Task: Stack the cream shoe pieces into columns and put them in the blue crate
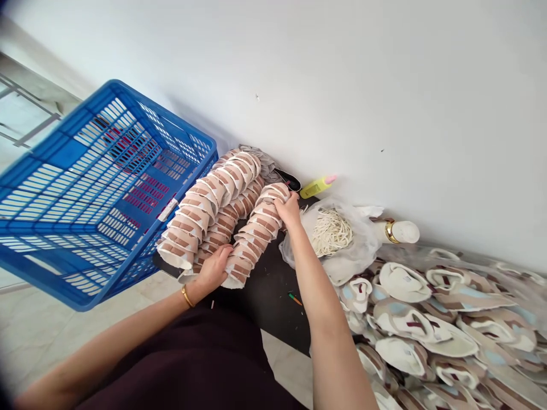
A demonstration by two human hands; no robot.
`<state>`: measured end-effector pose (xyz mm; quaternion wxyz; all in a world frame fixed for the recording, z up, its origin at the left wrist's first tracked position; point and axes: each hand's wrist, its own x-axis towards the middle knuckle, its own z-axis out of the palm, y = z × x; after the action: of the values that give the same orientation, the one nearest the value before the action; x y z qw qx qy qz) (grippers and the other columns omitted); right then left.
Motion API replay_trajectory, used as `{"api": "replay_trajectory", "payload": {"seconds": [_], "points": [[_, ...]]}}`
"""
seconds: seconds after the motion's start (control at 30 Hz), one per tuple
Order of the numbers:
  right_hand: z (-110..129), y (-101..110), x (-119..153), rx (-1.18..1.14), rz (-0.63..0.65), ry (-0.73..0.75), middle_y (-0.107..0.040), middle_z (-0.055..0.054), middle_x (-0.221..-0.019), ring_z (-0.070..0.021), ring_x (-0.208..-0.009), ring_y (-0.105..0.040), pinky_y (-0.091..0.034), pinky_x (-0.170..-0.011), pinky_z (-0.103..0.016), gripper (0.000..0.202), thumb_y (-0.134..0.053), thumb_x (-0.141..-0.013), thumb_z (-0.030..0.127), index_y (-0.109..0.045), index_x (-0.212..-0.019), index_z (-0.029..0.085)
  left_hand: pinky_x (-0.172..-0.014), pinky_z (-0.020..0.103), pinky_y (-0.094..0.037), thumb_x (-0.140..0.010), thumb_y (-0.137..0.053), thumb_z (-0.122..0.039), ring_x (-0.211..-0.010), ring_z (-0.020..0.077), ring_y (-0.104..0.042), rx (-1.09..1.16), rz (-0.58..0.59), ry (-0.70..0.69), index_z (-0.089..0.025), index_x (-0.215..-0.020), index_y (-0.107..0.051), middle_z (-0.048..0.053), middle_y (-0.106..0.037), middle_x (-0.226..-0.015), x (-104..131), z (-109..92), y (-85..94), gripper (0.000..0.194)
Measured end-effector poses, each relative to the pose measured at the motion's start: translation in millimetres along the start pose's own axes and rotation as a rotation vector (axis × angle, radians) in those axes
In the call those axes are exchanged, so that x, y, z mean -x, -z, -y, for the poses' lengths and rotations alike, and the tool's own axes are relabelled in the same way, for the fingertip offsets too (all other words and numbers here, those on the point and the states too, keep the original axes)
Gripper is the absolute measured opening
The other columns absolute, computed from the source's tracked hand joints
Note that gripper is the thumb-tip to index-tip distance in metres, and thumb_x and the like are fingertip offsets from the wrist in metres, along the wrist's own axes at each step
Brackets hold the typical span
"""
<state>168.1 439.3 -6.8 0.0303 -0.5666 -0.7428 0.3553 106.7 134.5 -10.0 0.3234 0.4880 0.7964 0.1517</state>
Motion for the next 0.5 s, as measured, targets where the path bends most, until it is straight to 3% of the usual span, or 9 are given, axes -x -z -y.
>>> {"api": "replay_trajectory", "payload": {"seconds": [0.13,0.23,0.37,0.5], "points": [[0,23,40,-0.041,-0.035,0.033,-0.056,-0.015,-0.132,-0.0283,-0.117,-0.057,-0.043,-0.104,-0.039,0.059,-0.06,-0.079,0.037,-0.038,-0.13,0.017,-0.104,0.033,-0.048,-0.078,-0.049,-0.006,-0.126,0.0207,-0.053,0.19,0.005,-0.194,-0.021,-0.128,-0.046,0.009,-0.053,-0.136,33,10,18.2,0.052],[-14,22,82,-0.082,-0.072,-0.009,-0.057,-0.016,-0.13,-0.0295,-0.116,-0.058,-0.043,-0.104,-0.042,0.063,-0.061,-0.076,0.038,-0.039,-0.131,0.016,-0.103,0.033,-0.049,-0.08,-0.05,-0.008,-0.126,0.021,-0.054,0.194,0.062,-0.282,-0.02,-0.128,-0.046,0.011,-0.054,-0.136,54,24,22.2,0.049],[-51,5,137,-0.173,-0.167,-0.071,-0.052,-0.016,-0.139,-0.0288,-0.125,-0.054,-0.04,-0.109,-0.043,0.071,-0.057,-0.076,0.038,-0.033,-0.139,0.016,-0.106,0.036,-0.047,-0.075,-0.048,-0.003,-0.127,0.0223,-0.054,0.118,0.197,-0.317,-0.021,-0.132,-0.046,0.011,-0.052,-0.139,70,43,20.1,0.06],[-103,-7,192,-0.223,-0.285,-0.158,-0.048,-0.013,-0.145,-0.0255,-0.129,-0.052,-0.041,-0.11,-0.041,0.073,-0.052,-0.08,0.04,-0.029,-0.145,0.02,-0.107,0.038,-0.047,-0.07,-0.046,0.0,-0.129,0.0235,-0.052,0.062,0.336,-0.398,-0.022,-0.135,-0.046,0.011,-0.05,-0.143,74,47,17.4,0.068]]}}
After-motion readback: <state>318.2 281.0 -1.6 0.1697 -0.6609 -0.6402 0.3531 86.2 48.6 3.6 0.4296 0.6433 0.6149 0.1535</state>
